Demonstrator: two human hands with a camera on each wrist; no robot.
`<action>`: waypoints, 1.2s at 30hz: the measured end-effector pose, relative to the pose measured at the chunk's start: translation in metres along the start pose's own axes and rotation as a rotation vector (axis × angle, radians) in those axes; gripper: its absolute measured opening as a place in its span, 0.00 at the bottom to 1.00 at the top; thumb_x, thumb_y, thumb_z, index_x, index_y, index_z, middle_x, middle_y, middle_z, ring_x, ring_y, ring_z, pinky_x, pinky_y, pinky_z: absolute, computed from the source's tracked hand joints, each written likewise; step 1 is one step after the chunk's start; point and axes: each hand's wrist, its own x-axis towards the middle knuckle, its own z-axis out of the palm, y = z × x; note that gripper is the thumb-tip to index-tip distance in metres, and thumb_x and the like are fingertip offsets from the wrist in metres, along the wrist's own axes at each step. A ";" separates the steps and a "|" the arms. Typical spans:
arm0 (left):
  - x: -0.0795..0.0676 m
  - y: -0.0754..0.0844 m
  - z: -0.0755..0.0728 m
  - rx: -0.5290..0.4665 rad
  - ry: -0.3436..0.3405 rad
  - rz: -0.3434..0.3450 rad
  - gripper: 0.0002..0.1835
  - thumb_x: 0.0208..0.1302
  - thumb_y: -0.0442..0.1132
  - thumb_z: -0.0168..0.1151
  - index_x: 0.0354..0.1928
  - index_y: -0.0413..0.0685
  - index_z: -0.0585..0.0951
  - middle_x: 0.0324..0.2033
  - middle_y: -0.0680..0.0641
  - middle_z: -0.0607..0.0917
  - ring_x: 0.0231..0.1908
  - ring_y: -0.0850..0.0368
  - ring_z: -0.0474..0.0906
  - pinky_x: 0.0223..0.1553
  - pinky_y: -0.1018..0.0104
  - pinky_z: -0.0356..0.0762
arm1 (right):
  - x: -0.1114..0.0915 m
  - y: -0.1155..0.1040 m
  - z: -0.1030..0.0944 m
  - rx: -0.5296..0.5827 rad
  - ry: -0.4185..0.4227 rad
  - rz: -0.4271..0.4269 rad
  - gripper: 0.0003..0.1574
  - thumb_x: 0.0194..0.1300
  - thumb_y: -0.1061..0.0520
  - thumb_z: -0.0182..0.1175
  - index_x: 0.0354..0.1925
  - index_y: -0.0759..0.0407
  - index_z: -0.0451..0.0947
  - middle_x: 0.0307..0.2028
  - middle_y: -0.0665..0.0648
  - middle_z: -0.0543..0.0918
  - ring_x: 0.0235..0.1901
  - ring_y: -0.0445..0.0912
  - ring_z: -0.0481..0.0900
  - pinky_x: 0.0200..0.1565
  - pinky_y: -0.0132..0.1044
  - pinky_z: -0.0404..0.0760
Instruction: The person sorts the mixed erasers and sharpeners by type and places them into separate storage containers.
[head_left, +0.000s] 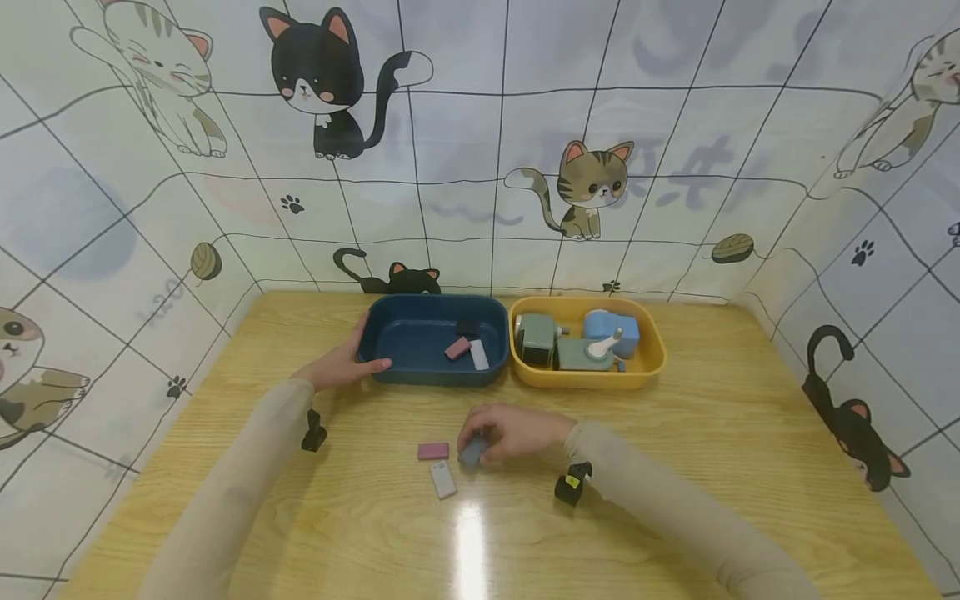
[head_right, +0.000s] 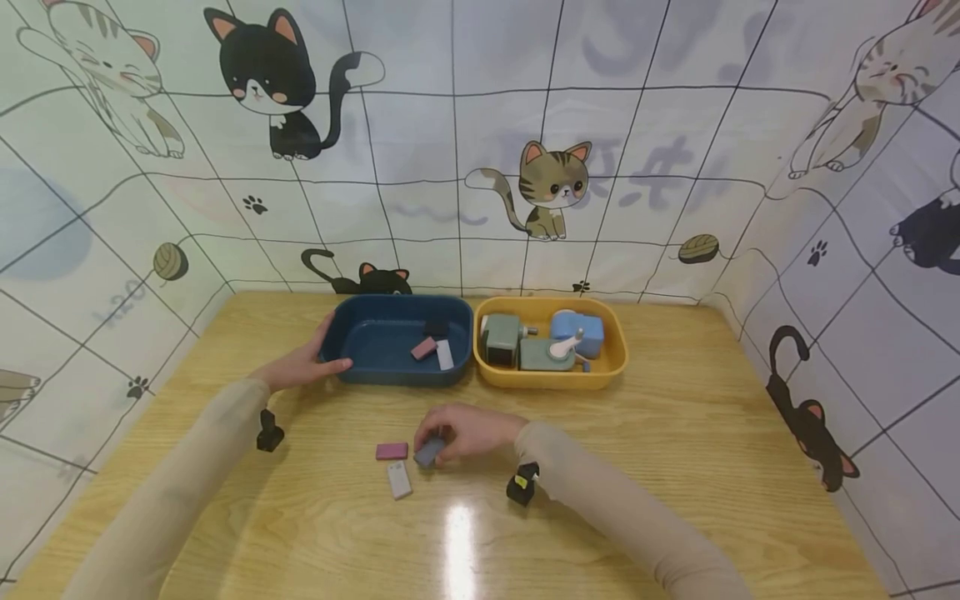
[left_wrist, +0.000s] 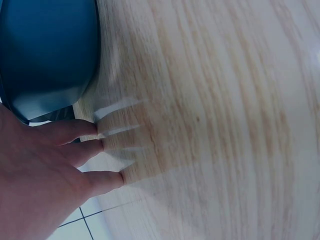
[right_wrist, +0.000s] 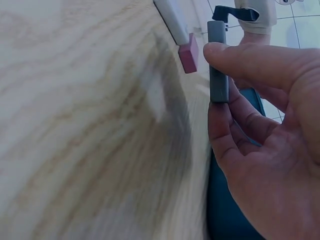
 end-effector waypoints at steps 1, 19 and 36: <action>0.000 0.000 0.000 0.001 0.000 -0.001 0.59 0.63 0.63 0.58 0.74 0.55 0.25 0.74 0.35 0.36 0.69 0.29 0.47 0.64 0.36 0.50 | 0.000 0.000 -0.001 -0.009 0.003 -0.005 0.20 0.59 0.67 0.66 0.50 0.53 0.81 0.46 0.43 0.77 0.45 0.38 0.72 0.52 0.34 0.73; -0.001 0.000 -0.001 0.024 -0.002 -0.011 0.59 0.62 0.65 0.58 0.74 0.56 0.25 0.73 0.32 0.39 0.67 0.28 0.52 0.63 0.36 0.53 | 0.004 -0.001 -0.021 -0.084 0.032 0.011 0.20 0.59 0.66 0.66 0.51 0.53 0.81 0.46 0.46 0.76 0.45 0.39 0.73 0.52 0.34 0.73; 0.000 -0.001 0.001 -0.017 0.000 0.016 0.58 0.63 0.62 0.59 0.74 0.55 0.25 0.74 0.35 0.36 0.70 0.31 0.45 0.64 0.36 0.49 | 0.015 -0.008 -0.032 -0.108 0.083 -0.028 0.19 0.60 0.63 0.67 0.51 0.55 0.80 0.45 0.47 0.77 0.44 0.41 0.74 0.52 0.36 0.74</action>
